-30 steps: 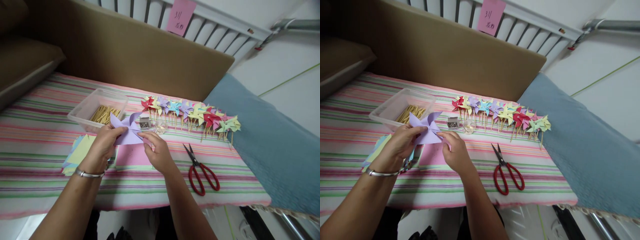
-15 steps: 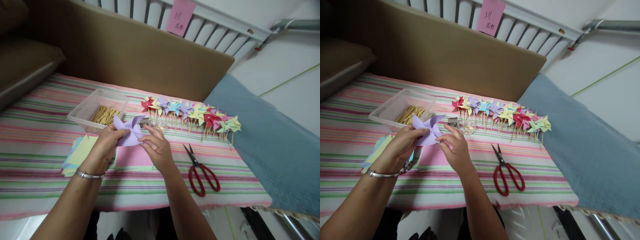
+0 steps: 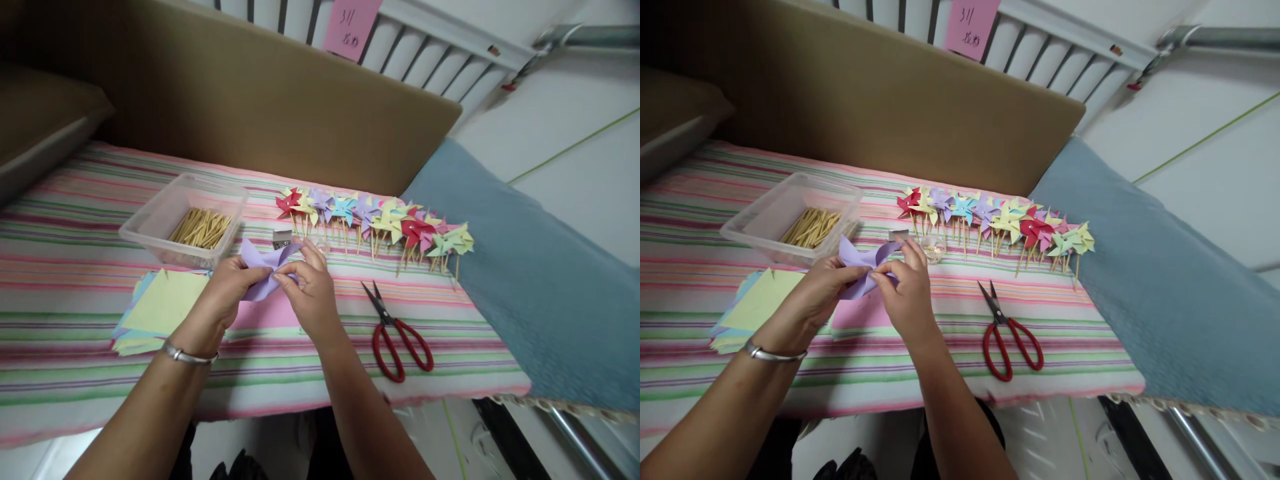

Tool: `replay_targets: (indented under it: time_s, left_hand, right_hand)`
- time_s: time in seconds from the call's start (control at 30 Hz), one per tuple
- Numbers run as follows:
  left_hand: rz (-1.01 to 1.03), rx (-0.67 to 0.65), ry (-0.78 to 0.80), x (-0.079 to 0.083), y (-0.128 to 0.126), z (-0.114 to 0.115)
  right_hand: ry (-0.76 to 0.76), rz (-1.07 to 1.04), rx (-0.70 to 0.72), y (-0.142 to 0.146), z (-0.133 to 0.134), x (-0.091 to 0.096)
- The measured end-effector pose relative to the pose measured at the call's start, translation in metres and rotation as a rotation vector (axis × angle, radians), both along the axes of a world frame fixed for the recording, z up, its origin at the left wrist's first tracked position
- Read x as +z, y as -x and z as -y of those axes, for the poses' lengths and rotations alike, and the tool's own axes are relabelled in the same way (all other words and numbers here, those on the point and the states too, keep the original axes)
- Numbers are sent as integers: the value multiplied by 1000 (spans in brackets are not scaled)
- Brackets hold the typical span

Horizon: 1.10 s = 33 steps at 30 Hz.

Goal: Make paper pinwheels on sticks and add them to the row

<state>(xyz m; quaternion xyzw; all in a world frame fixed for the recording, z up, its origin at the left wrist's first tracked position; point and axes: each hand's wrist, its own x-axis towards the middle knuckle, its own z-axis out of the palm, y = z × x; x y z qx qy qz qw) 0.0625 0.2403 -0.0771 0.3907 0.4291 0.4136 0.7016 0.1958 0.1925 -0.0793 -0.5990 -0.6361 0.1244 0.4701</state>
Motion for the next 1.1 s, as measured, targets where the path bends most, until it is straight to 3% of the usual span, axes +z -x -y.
replay_targets:
  time_s: [0.83,1.1]
  left_hand:
    - [71,-72,52,-1,-1,-2]
    - [36,44,18,-8,-2,-4]
  right_hand:
    - [15,41,-103,2,-2,-2]
    - [31,-89,-130,5,1,-1]
